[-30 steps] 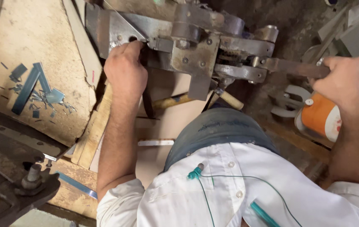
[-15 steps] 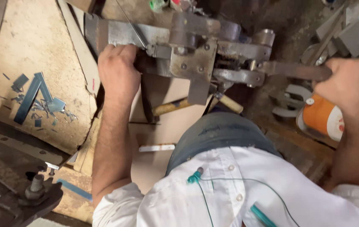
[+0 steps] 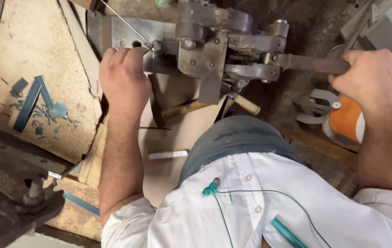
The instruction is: The person uses a manual metal shearing machine to cut a long metal strip into smaller pieces. They repeatedly position the strip, operate the lever to cut, and inspect the resulting pieces before continuing.
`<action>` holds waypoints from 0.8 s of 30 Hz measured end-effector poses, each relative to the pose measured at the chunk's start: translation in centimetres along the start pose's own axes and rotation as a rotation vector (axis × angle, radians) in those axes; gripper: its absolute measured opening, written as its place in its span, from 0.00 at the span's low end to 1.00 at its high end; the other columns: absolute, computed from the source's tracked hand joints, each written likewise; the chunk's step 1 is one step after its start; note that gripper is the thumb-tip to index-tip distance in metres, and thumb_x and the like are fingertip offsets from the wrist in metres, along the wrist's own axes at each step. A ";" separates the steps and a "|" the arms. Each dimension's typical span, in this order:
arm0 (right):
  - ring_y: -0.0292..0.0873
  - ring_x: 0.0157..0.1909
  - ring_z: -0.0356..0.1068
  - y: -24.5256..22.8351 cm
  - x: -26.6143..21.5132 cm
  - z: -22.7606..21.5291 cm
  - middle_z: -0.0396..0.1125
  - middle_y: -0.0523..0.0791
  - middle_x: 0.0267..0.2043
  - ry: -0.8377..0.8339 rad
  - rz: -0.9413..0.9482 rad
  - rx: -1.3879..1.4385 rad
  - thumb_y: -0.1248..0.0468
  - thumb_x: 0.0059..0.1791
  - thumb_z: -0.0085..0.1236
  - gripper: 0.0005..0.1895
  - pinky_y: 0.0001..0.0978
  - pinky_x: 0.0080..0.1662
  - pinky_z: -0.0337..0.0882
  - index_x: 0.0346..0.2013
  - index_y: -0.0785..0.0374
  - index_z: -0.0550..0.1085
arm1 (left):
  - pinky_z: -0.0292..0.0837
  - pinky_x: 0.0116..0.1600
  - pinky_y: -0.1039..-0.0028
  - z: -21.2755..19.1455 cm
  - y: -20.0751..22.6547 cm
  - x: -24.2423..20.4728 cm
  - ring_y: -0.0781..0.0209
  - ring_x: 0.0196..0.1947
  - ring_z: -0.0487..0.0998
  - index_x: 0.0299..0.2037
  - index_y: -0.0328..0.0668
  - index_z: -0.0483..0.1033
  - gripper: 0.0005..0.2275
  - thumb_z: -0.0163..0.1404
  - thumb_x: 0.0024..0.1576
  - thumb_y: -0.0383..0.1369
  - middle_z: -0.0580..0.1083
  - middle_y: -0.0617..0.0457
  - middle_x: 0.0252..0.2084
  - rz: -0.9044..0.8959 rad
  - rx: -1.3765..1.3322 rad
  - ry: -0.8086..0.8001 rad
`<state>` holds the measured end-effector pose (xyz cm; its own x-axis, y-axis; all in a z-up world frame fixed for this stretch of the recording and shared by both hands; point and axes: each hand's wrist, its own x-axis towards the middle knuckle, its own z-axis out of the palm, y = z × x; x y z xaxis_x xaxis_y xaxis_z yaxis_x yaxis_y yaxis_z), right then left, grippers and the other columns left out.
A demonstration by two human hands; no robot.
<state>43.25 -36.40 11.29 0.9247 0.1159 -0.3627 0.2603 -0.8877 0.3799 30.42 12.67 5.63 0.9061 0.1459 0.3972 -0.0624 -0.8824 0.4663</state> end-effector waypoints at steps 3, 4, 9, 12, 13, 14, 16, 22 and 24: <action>0.53 0.42 0.75 -1.7 -0.3 -1.6 0.75 0.49 0.34 0.072 -0.115 0.087 0.46 0.43 0.72 0.22 0.46 0.46 0.72 0.44 0.55 0.81 | 0.68 0.42 0.61 -2.4 2.7 -1.4 0.48 0.37 0.71 0.45 0.37 0.82 0.14 0.53 0.52 0.14 0.76 0.48 0.37 -0.001 -0.075 0.030; 0.54 0.43 0.74 -2.2 -0.7 -2.9 0.74 0.50 0.38 0.154 -0.188 0.157 0.49 0.42 0.73 0.23 0.45 0.47 0.71 0.43 0.59 0.80 | 0.68 0.42 0.61 -3.2 3.3 -2.0 0.48 0.36 0.71 0.45 0.37 0.82 0.13 0.55 0.52 0.14 0.76 0.48 0.36 -0.027 -0.113 0.040; 0.55 0.50 0.72 -9.5 -5.4 -7.6 0.71 0.52 0.45 0.720 -0.673 0.381 0.59 0.42 0.76 0.21 0.47 0.54 0.71 0.42 0.66 0.76 | 0.71 0.43 0.71 -6.2 5.3 -9.3 0.54 0.36 0.75 0.49 0.35 0.80 0.11 0.60 0.58 0.15 0.77 0.49 0.38 -0.213 -0.399 0.138; 0.51 0.52 0.73 -16.9 -8.0 -7.0 0.73 0.48 0.47 0.339 -0.996 0.779 0.58 0.48 0.74 0.14 0.44 0.55 0.72 0.42 0.59 0.78 | 0.70 0.41 0.76 -6.9 5.2 -14.2 0.61 0.37 0.76 0.49 0.33 0.77 0.10 0.62 0.60 0.18 0.77 0.49 0.43 -0.431 -0.666 0.215; 0.52 0.53 0.72 -19.7 -8.6 -6.3 0.73 0.49 0.47 0.203 -1.177 0.764 0.57 0.47 0.69 0.15 0.43 0.55 0.71 0.45 0.60 0.79 | 0.70 0.42 0.77 -6.7 5.1 -15.9 0.63 0.37 0.75 0.49 0.33 0.76 0.08 0.61 0.63 0.20 0.77 0.50 0.42 -0.501 -0.826 0.273; 0.55 0.50 0.72 -22.6 -9.2 -5.4 0.73 0.50 0.43 0.047 -1.285 0.679 0.56 0.45 0.68 0.18 0.45 0.53 0.71 0.44 0.62 0.78 | 0.69 0.44 0.78 -6.4 4.9 -17.4 0.65 0.37 0.74 0.49 0.33 0.76 0.06 0.60 0.66 0.21 0.77 0.51 0.42 -0.568 -0.986 0.334; 0.57 0.50 0.72 -27.7 -10.8 -3.1 0.72 0.53 0.44 -0.046 -1.414 0.570 0.55 0.44 0.68 0.23 0.47 0.53 0.71 0.47 0.67 0.75 | 0.68 0.43 0.79 -6.0 4.9 -20.4 0.67 0.35 0.73 0.49 0.34 0.75 0.06 0.59 0.68 0.26 0.76 0.52 0.39 -0.649 -1.240 0.454; 0.59 0.45 0.74 -35.8 -13.0 0.8 0.72 0.55 0.43 -0.189 -1.307 0.423 0.63 0.42 0.64 0.19 0.49 0.48 0.74 0.45 0.68 0.75 | 0.67 0.39 0.74 -5.6 4.8 -25.1 0.63 0.33 0.71 0.48 0.37 0.74 0.09 0.57 0.65 0.34 0.75 0.52 0.38 -0.711 -1.597 0.738; 0.57 0.43 0.76 -35.3 -13.3 0.3 0.74 0.54 0.39 -0.223 -1.301 0.415 0.63 0.41 0.65 0.15 0.47 0.47 0.76 0.40 0.66 0.76 | 0.66 0.40 0.72 -5.5 4.7 -26.5 0.64 0.33 0.71 0.48 0.34 0.76 0.10 0.55 0.65 0.34 0.75 0.52 0.36 -0.782 -1.652 0.800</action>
<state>21.70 -6.75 2.46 0.0091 0.9167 -0.3995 0.7558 -0.2679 -0.5975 3.81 7.10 1.65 0.5942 0.7684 -0.2378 -0.4983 0.5837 0.6411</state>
